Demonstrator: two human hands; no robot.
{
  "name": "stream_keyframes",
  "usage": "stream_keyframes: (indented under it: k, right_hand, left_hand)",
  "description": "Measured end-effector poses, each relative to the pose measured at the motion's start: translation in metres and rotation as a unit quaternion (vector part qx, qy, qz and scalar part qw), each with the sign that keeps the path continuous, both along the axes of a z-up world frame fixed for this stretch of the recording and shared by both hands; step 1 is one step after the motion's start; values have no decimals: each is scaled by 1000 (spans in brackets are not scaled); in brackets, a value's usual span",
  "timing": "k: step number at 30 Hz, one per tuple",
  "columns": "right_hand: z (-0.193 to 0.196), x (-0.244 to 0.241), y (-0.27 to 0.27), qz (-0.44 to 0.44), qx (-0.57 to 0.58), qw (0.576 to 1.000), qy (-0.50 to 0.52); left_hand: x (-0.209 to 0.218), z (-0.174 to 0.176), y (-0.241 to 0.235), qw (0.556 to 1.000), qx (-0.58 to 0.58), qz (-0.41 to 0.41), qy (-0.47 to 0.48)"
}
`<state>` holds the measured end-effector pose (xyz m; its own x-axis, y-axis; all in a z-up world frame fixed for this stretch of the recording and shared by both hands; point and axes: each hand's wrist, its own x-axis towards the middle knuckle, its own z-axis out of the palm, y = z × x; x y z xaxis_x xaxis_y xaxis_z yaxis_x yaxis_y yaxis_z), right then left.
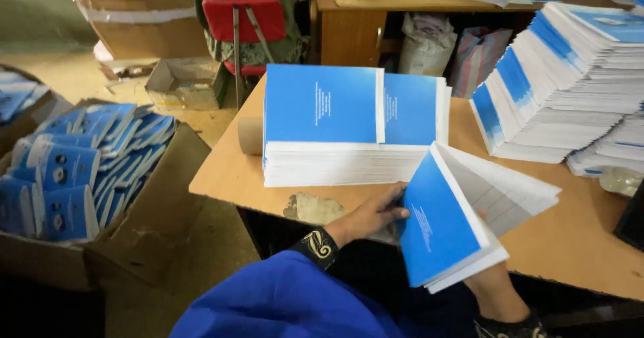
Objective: Folding and stacking paper booklets by hand on a table.
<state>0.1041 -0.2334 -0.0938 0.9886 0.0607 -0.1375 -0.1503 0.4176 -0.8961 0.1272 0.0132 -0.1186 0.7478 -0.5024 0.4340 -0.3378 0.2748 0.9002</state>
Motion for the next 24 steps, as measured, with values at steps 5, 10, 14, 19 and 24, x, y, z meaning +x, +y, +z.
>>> stream_keyframes:
  k: [5,10,14,19,24]
  right_hand:
    - [119,10,-97,202,-488,847,-63]
    - [200,-44,34,182,-586,789,34]
    - [175,-25,38,-17,-662,740,-122]
    - [214,-40,105,-55,-576,811,-87]
    - [94,183,-77,-47,-358,857,-368]
  left_hand:
    - [-37,12,0,950,161,253,-85]
    - [-79,73,17,868,312,271,-273]
    - [-94,80,10,780,344,356,-383]
    - [-106,94,36,801,254,410,-355]
    - [-120,92,69,650,132,574,-480]
